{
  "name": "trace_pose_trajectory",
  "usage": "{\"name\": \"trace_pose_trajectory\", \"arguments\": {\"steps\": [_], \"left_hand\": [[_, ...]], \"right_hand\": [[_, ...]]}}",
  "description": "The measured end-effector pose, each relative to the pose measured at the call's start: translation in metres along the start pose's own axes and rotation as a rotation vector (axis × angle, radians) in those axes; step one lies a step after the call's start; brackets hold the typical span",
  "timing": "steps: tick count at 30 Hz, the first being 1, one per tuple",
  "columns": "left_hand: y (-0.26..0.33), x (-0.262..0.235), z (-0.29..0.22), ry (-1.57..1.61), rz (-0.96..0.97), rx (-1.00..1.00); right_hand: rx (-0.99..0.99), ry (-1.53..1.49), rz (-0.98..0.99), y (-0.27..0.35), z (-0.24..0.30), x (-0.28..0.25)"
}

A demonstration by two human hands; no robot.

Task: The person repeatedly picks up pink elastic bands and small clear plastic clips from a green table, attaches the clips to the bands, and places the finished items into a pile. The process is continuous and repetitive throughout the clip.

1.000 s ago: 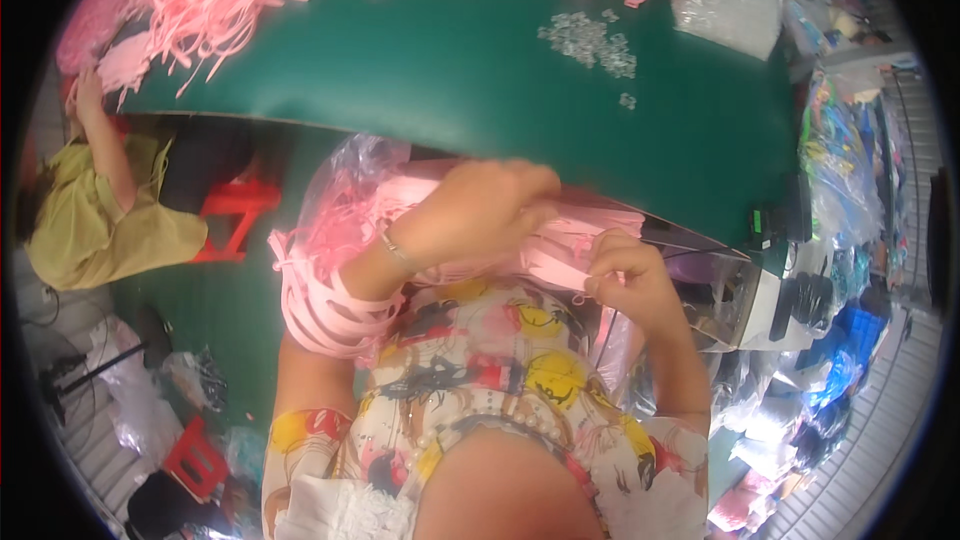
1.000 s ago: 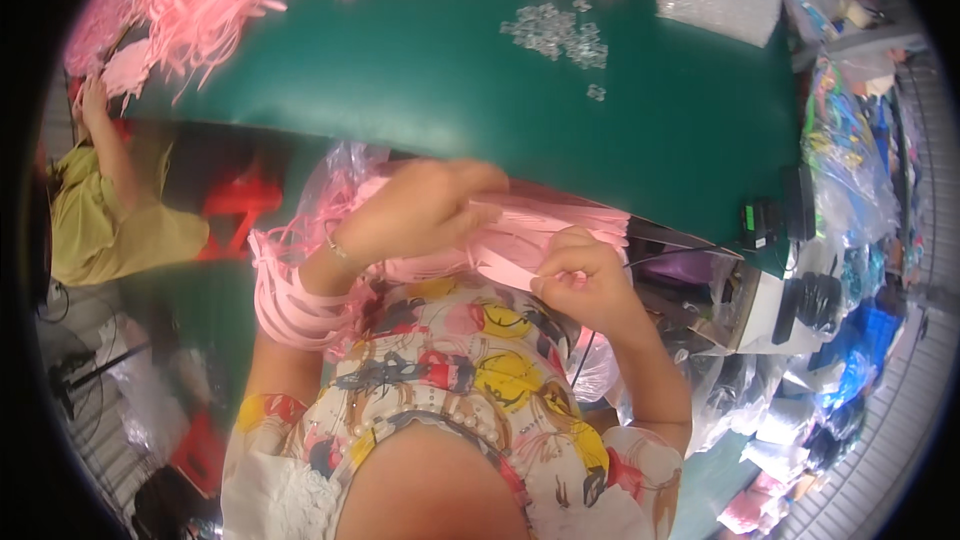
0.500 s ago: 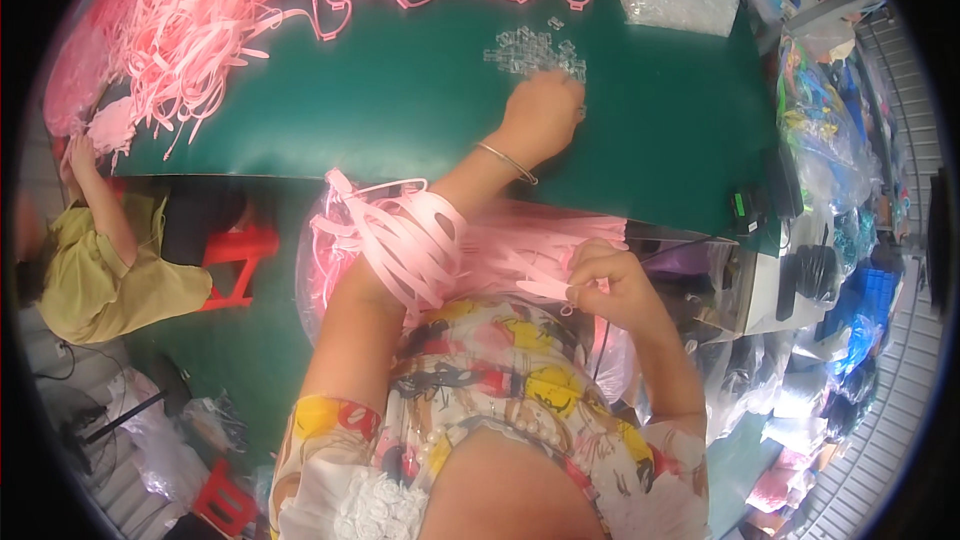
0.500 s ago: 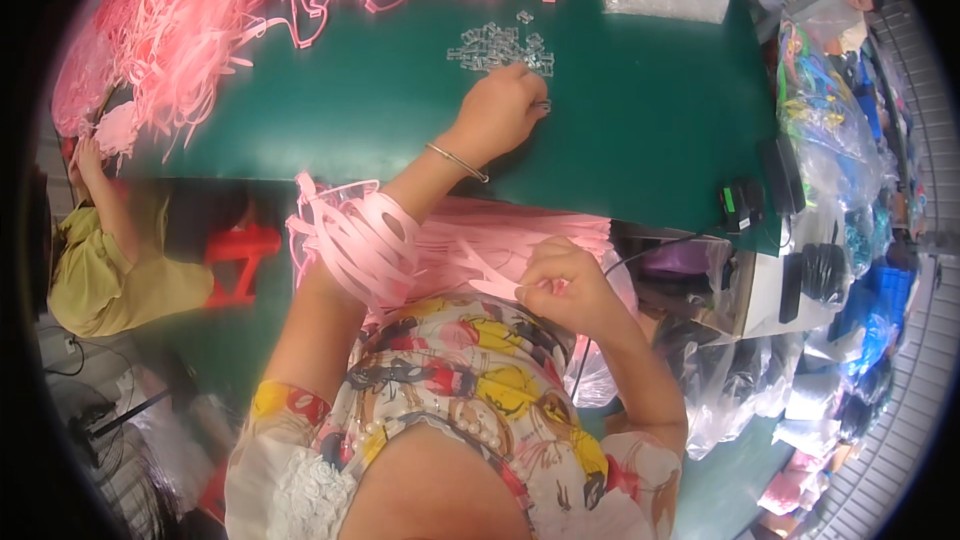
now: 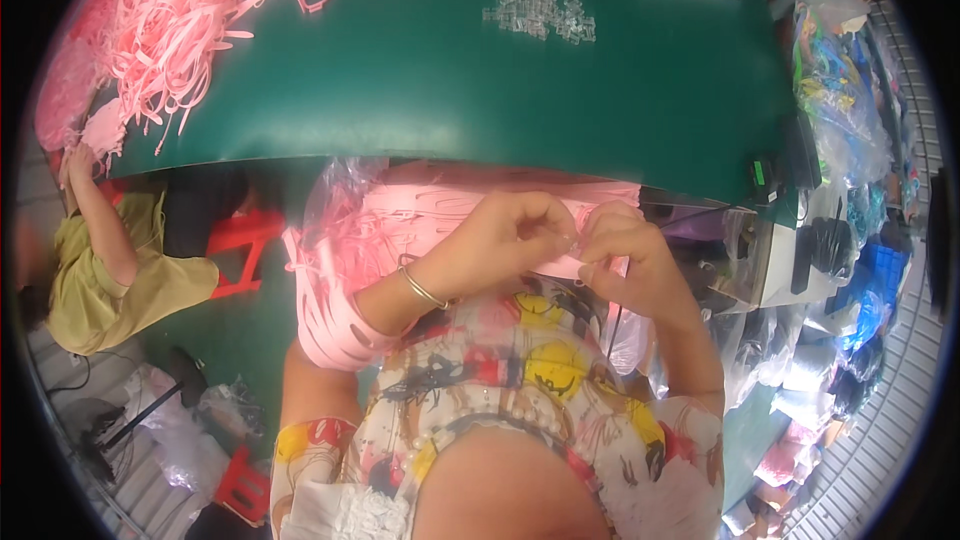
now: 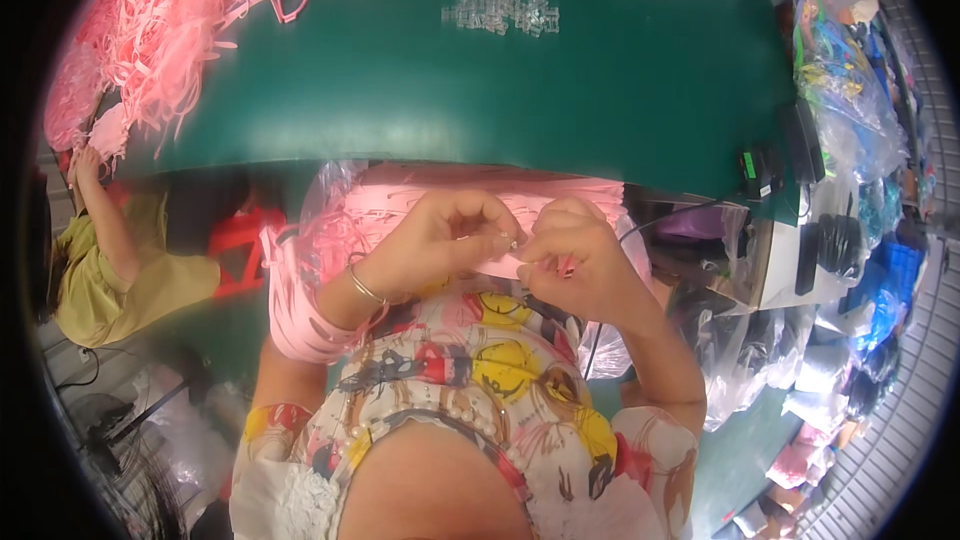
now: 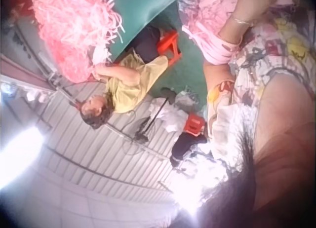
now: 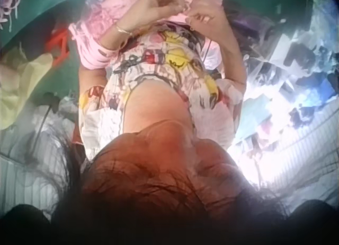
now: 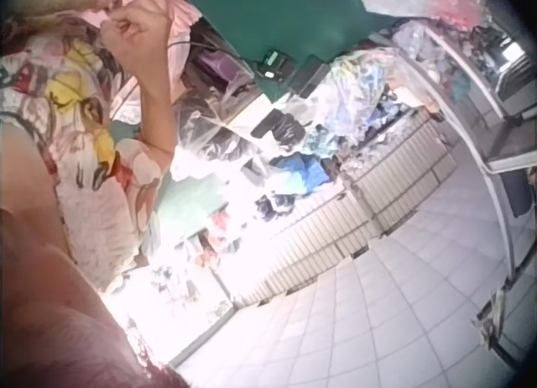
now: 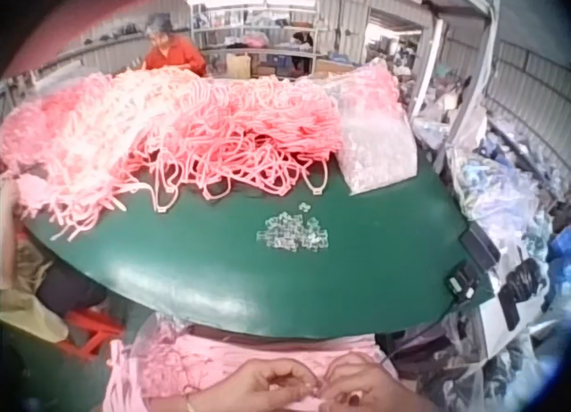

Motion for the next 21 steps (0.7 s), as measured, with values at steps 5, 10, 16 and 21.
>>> {"name": "trace_pose_trajectory", "arguments": {"steps": [5,10,16,21], "left_hand": [[0.009,0.002,0.0,-0.173,-0.041,0.042],[0.015,0.002,0.001,-0.371,-0.041,0.215],[0.021,0.006,0.002,-0.744,0.017,0.579],[0.025,0.012,0.013,-0.799,-0.003,0.739]], "right_hand": [[0.009,0.029,-0.013,0.001,0.001,0.003],[-0.015,0.074,-0.021,0.0,0.001,0.006],[0.06,-0.076,0.053,0.0,-0.005,0.009],[0.188,-0.286,0.119,0.001,-0.009,0.012]]}}
Point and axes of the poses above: each hand's wrist, its own y-axis away from the middle knuckle, its own x-axis out of the palm, z = x × y, the point moved 1 cm from there along -y, towards the middle knuckle, and after that the axes turned 15 degrees about y, right-handed, at the moved point
